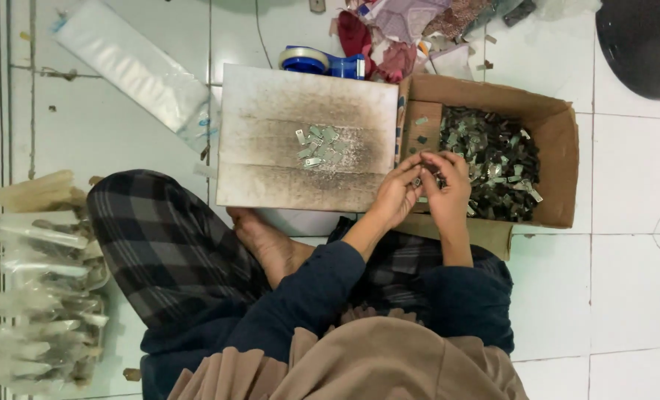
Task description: Picking small metal pieces from a cardboard box and placing them into small plastic bags for packaging.
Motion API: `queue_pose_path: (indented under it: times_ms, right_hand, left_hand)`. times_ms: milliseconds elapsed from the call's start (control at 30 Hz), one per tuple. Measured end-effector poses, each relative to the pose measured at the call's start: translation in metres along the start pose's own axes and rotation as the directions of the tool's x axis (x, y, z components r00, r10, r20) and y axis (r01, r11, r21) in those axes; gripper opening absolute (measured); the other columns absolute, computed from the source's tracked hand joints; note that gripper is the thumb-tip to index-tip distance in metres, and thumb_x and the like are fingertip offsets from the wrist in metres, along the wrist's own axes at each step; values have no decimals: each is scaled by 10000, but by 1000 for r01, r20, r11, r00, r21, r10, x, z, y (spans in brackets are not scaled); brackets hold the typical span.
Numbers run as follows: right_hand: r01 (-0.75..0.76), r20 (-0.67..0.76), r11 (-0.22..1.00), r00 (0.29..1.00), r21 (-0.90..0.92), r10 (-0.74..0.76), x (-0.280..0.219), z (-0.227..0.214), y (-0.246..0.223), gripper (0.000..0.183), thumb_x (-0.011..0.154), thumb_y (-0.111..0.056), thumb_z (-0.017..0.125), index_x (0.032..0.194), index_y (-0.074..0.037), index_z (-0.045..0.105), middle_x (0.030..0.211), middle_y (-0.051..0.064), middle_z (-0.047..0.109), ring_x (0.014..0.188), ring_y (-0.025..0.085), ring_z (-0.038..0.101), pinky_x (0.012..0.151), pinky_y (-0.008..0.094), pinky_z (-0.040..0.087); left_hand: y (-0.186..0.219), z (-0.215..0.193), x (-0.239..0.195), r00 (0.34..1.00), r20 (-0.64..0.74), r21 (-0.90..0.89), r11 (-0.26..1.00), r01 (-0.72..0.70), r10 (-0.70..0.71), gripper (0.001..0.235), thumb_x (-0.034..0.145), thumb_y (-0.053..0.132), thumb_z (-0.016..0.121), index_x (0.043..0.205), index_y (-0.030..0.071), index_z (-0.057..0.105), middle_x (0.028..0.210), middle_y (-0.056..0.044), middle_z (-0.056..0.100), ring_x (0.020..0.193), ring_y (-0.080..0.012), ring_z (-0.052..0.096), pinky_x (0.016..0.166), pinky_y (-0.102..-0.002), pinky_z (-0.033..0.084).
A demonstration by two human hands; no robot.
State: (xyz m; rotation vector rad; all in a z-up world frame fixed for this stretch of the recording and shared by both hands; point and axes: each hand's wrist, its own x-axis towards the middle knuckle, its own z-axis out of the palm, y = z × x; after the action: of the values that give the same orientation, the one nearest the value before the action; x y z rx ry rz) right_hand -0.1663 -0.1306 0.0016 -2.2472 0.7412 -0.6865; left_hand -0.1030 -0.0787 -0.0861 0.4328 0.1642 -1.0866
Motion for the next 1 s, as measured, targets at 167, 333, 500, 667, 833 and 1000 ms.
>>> queue_pose_path:
  times_ms: [167, 333, 500, 667, 833, 1000]
  right_hand:
    - [168, 73, 986, 983, -14, -166, 3, 30, -42, 309, 972, 25, 717, 1261, -82, 738, 1226, 164, 619, 1189, 383, 597, 918, 433, 535]
    - [216, 219, 976, 951, 31, -218, 6, 59, -65, 380, 945, 52, 665, 1301, -72, 716, 1307, 196, 674, 1247, 425, 607, 992, 515, 522]
    - [179, 314, 984, 934, -4, -169, 6, 67, -68, 338, 997, -41, 596, 1322, -44, 690, 1356, 220, 654, 1310, 437, 560, 1068, 571, 458]
    - [194, 324, 977, 933, -84, -157, 7, 56, -31, 313, 1019, -68, 589, 1307, -56, 711, 1313, 176, 681, 1223, 413, 608, 1034, 534, 474]
    - [182, 222, 978, 963, -103, -156, 25, 3, -19, 217, 1005, -31, 631, 1185, -10, 751, 1248, 171, 717, 1133, 407, 663, 952, 496, 525]
    - [-225, 92, 973, 969, -57, 230, 25, -50, 31, 305, 1014, -23, 642, 1311, -47, 706, 1279, 221, 667, 1150, 439, 641, 908, 550, 531]
  left_hand:
    - [68, 44, -48, 937, -142, 354, 900, -254, 321, 362, 1082, 136, 488, 1413, 39, 599, 1335, -192, 578, 1232, -254, 526, 1087, -447, 459]
    - [117, 49, -58, 783, -101, 706, 599, -378, 614, 467, 1083, 189, 438, 1535, 78, 465, 1556, -310, 421, 1494, -464, 316, 1243, -568, 202]
    - [126, 45, -62, 705, -58, 917, 317, -242, 707, 568, 1116, 337, 395, 1643, 192, 239, 1717, -220, 51, 1578, -444, -8, 1190, -691, -87]
    - [122, 87, -92, 791, -33, 928, 313, -203, 611, 510, 1093, 270, 386, 1590, 164, 337, 1700, -240, 113, 1579, -429, 51, 1213, -671, -26]
    - [79, 87, -77, 891, 205, 901, 278, -334, 405, 421, 1101, 168, 363, 1511, 84, 408, 1639, -355, 189, 1499, -531, 276, 1205, -687, 253]
    - [-10, 26, -3, 930, 367, 883, -312, -352, -12, 646, 979, 149, 547, 1563, 307, 321, 1588, -208, 363, 1455, -484, 429, 1074, -626, 482]
